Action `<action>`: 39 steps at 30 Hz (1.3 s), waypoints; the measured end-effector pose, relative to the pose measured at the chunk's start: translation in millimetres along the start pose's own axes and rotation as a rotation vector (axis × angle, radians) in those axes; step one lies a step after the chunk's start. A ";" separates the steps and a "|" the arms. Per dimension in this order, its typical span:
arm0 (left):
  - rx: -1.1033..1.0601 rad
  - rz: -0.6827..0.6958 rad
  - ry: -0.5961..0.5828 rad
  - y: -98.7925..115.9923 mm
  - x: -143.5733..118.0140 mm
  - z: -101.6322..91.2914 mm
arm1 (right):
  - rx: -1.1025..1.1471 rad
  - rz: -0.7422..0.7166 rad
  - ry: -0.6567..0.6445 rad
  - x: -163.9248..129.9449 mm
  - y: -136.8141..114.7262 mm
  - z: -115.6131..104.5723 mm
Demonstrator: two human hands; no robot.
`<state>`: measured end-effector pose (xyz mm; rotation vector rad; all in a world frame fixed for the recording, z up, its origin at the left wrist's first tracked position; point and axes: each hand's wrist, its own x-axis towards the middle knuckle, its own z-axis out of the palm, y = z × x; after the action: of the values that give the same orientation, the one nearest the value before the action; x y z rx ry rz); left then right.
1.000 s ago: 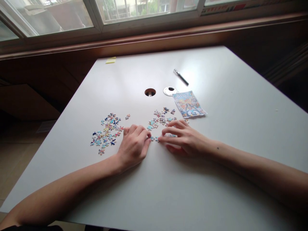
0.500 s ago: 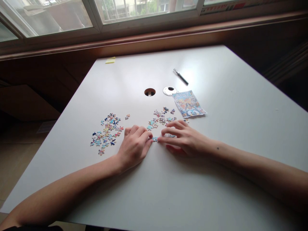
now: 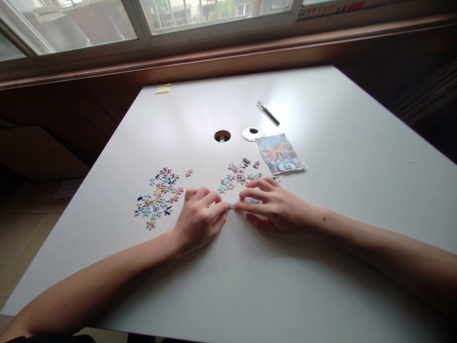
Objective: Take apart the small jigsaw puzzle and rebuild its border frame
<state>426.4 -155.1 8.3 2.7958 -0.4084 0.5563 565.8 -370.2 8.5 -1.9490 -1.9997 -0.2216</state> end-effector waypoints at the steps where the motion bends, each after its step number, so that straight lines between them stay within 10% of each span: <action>1: 0.019 0.016 -0.005 0.5 -0.5 -0.1 | 0.002 0.000 0.000 0.1 0.0 0.0; 28: 0.007 0.132 -0.002 -1.0 -2.0 4.0 | 0.058 0.012 0.000 -1.9 1.0 5.9; 34: -0.048 0.092 0.052 -2.9 -2.3 2.9 | 0.161 0.250 0.228 -2.3 17.2 -14.2; 39: -0.082 0.002 0.042 -4.2 -2.3 2.2 | 0.166 0.211 -0.037 -6.1 25.7 -32.2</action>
<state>426.5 -151.4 4.6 2.7005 -0.4156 0.5845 595.6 -385.7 33.2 -2.0491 -1.7554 0.0313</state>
